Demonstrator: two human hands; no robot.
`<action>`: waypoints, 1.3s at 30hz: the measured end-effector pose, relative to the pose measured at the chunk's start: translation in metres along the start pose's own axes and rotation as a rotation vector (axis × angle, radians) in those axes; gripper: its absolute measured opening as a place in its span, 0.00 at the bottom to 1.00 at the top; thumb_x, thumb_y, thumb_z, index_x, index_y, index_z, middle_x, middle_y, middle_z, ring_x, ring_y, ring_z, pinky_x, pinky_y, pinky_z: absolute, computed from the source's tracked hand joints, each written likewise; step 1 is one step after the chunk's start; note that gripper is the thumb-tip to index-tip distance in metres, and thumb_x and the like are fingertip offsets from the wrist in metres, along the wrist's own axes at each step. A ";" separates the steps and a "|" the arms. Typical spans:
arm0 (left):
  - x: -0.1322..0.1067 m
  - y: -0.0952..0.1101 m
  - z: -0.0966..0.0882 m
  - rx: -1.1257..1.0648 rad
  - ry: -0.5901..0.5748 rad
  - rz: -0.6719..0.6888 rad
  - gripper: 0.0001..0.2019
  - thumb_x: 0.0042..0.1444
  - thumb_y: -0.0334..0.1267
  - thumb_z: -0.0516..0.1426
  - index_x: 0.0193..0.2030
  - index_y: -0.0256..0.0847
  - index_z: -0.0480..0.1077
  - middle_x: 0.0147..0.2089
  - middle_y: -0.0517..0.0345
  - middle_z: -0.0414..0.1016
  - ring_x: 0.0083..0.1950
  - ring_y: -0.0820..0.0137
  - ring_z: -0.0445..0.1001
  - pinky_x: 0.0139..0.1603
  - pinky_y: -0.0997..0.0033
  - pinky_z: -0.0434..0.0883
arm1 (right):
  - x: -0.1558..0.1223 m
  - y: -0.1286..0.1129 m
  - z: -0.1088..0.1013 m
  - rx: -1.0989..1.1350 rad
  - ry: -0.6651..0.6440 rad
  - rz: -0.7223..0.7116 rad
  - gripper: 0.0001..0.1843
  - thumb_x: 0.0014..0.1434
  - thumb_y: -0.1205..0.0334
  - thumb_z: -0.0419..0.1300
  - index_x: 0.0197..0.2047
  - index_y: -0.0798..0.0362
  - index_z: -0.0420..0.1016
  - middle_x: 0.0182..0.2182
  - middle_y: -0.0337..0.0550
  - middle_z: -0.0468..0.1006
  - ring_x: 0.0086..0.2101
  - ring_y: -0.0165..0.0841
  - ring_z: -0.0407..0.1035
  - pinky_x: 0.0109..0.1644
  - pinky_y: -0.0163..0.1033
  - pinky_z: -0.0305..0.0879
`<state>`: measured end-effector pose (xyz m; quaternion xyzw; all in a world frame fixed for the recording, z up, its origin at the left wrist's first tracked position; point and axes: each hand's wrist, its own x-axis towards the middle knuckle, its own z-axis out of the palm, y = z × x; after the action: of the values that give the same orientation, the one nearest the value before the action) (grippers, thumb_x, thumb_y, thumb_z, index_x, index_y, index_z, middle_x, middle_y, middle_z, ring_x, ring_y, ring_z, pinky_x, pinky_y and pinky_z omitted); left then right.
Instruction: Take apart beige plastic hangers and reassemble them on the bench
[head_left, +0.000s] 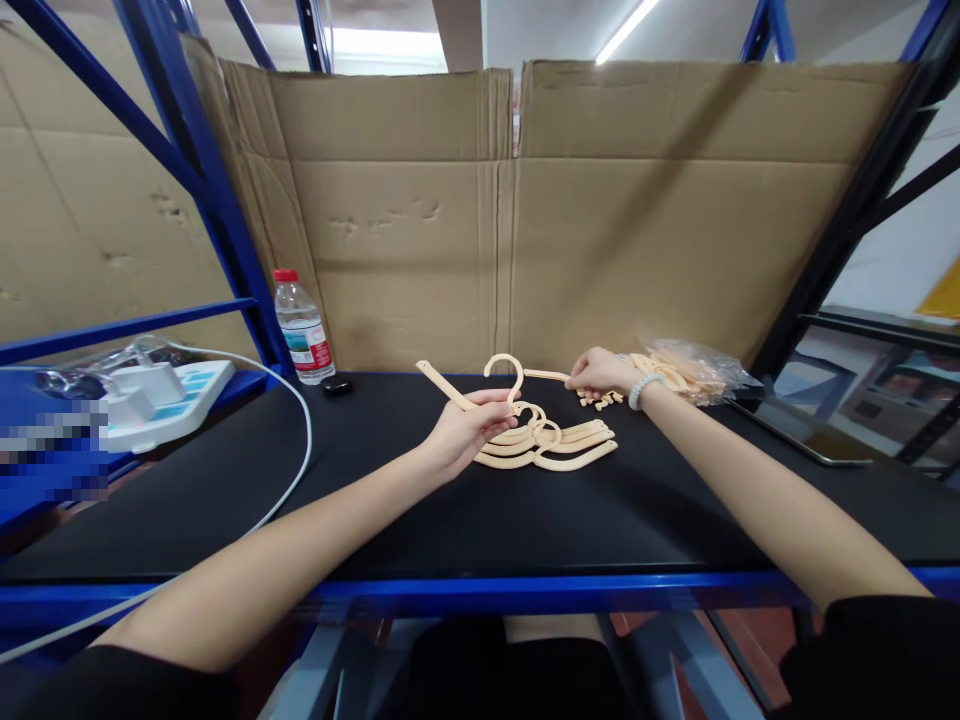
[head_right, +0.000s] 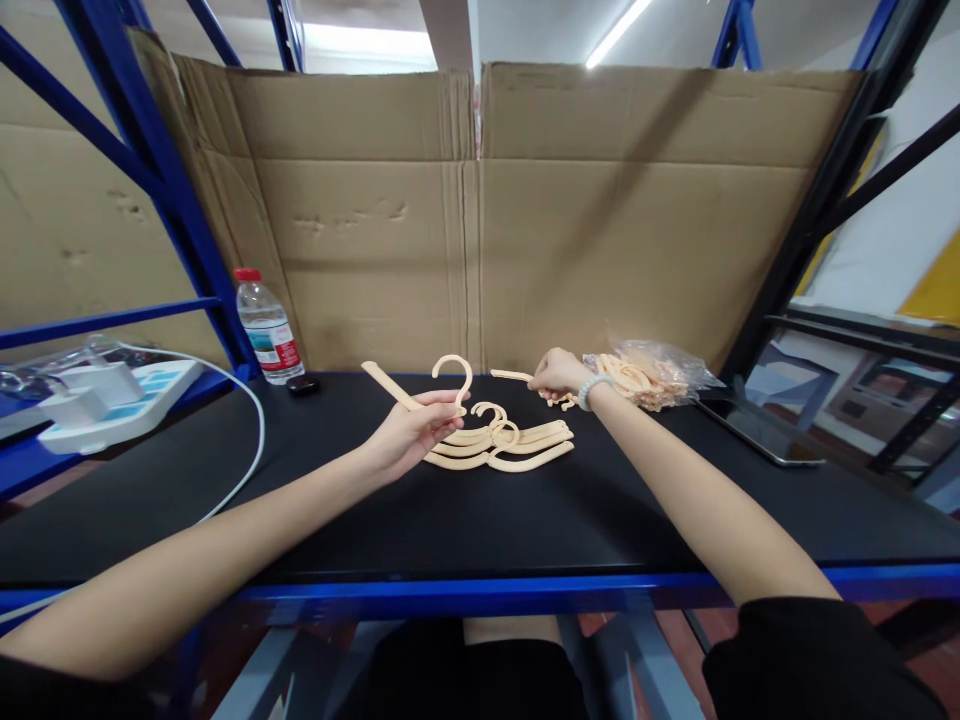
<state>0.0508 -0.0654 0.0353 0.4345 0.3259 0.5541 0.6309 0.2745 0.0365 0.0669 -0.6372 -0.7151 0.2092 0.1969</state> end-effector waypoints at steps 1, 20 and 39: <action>0.000 0.000 0.000 0.003 -0.007 -0.001 0.10 0.40 0.26 0.66 0.33 0.31 0.77 0.28 0.56 0.77 0.28 0.77 0.75 0.35 0.80 0.73 | -0.007 0.004 0.001 0.052 0.006 -0.022 0.04 0.49 0.67 0.65 0.26 0.58 0.74 0.16 0.41 0.74 0.17 0.27 0.68 0.20 0.29 0.68; 0.002 -0.005 -0.010 0.314 -0.172 0.158 0.13 0.38 0.36 0.70 0.29 0.34 0.73 0.31 0.53 0.79 0.35 0.68 0.78 0.42 0.68 0.72 | -0.088 -0.018 0.050 1.099 -0.252 -0.436 0.16 0.48 0.61 0.69 0.41 0.55 0.74 0.34 0.43 0.79 0.33 0.30 0.75 0.42 0.37 0.74; -0.002 -0.005 -0.007 0.407 -0.171 0.192 0.11 0.36 0.34 0.70 0.26 0.36 0.75 0.29 0.55 0.78 0.33 0.68 0.77 0.40 0.69 0.73 | -0.090 -0.018 0.047 0.918 -0.178 -0.517 0.09 0.47 0.63 0.67 0.34 0.55 0.78 0.29 0.40 0.80 0.28 0.28 0.74 0.35 0.35 0.73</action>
<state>0.0465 -0.0664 0.0274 0.6269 0.3335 0.4958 0.5000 0.2436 -0.0573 0.0358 -0.2682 -0.6977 0.4983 0.4393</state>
